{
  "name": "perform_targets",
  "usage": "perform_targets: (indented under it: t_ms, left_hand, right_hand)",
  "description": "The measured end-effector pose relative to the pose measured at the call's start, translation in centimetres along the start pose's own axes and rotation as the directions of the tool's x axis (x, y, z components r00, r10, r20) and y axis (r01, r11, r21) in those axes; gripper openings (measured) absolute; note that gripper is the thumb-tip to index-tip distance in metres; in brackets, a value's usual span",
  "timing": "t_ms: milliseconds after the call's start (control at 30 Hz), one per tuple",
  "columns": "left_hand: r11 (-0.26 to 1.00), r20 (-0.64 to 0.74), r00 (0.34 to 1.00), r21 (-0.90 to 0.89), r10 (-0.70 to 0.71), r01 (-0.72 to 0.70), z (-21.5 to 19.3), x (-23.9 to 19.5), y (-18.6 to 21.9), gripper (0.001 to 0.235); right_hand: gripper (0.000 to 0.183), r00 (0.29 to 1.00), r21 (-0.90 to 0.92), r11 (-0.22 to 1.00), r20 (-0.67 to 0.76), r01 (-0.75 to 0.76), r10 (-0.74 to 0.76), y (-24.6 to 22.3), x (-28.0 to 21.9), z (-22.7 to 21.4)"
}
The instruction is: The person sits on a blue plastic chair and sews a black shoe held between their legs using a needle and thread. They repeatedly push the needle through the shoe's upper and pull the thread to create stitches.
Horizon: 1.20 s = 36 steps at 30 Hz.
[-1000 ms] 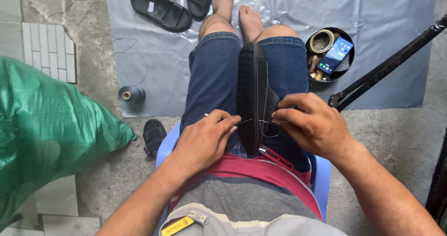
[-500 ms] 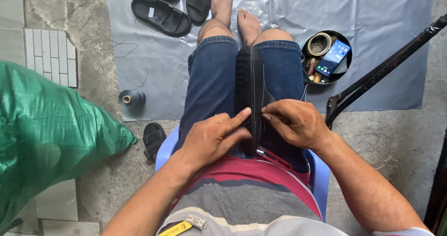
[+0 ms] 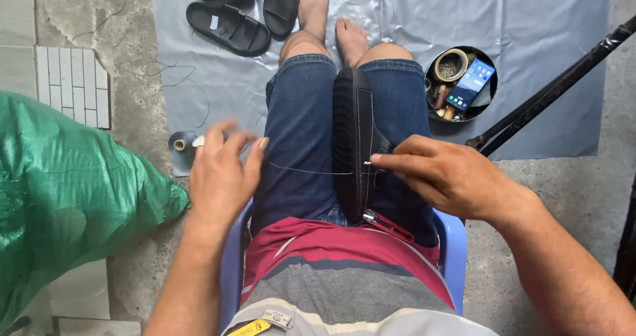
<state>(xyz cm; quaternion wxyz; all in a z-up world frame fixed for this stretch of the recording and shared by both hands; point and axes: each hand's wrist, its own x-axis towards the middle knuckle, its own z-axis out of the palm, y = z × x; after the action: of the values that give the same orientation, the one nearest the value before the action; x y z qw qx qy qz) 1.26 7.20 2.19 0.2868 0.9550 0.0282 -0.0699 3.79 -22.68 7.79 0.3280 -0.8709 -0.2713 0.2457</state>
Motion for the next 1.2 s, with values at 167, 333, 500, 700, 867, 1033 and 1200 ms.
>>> perform_targets:
  t_ms: [167, 333, 500, 700, 867, 1033, 1200]
  left_hand:
    - [0.831, 0.047, 0.863, -0.302, 0.503, -0.468, 1.2, -0.1, 4.5, 0.038]
    - [0.813, 0.162, 0.848, -0.419, 0.505, -0.404, 3.0, -0.7, 6.5, 0.062]
    - [0.807, 0.16, 0.886, -0.506, 0.435, -0.305, 3.7, -1.0, 6.3, 0.066]
    - [0.806, 0.152, 0.892, -0.512, 0.426, -0.297, 3.9, -1.2, 6.3, 0.067]
    - [0.786, 0.131, 0.902, -0.552, 0.411, -0.278, 4.3, -1.2, 6.4, 0.067]
    - [0.782, 0.116, 0.911, -0.562, 0.396, -0.268, 5.5, -1.2, 5.9, 0.068]
    - [0.768, 0.107, 0.921, -0.593, 0.373, -0.242, 5.7, -0.7, 5.2, 0.069]
  right_hand:
    - [0.035, 0.994, -0.184, 0.978, 0.063, 0.097, -0.086, 1.7, 0.6, 0.4]
    - [0.038, 0.995, -0.204, 0.978, 0.087, 0.054, -0.037, 1.9, 0.9, 0.6]
    - [0.042, 0.995, -0.183, 0.983, 0.103, 0.034, -0.015, 2.0, 0.9, 0.6]
    - [0.041, 0.996, -0.168, 0.985, 0.09, 0.035, -0.02, 1.8, 1.0, 0.7]
    - [0.043, 0.997, -0.309, 0.951, 0.071, 0.007, 0.016, 0.6, 1.0, 0.8]
    - [0.04, 0.999, -0.438, 0.899, 0.016, -0.023, 0.034, -0.1, 0.6, 1.8]
    - [0.036, 0.996, -0.324, 0.945, -0.075, 0.029, -0.056, 2.8, 0.8, 3.6]
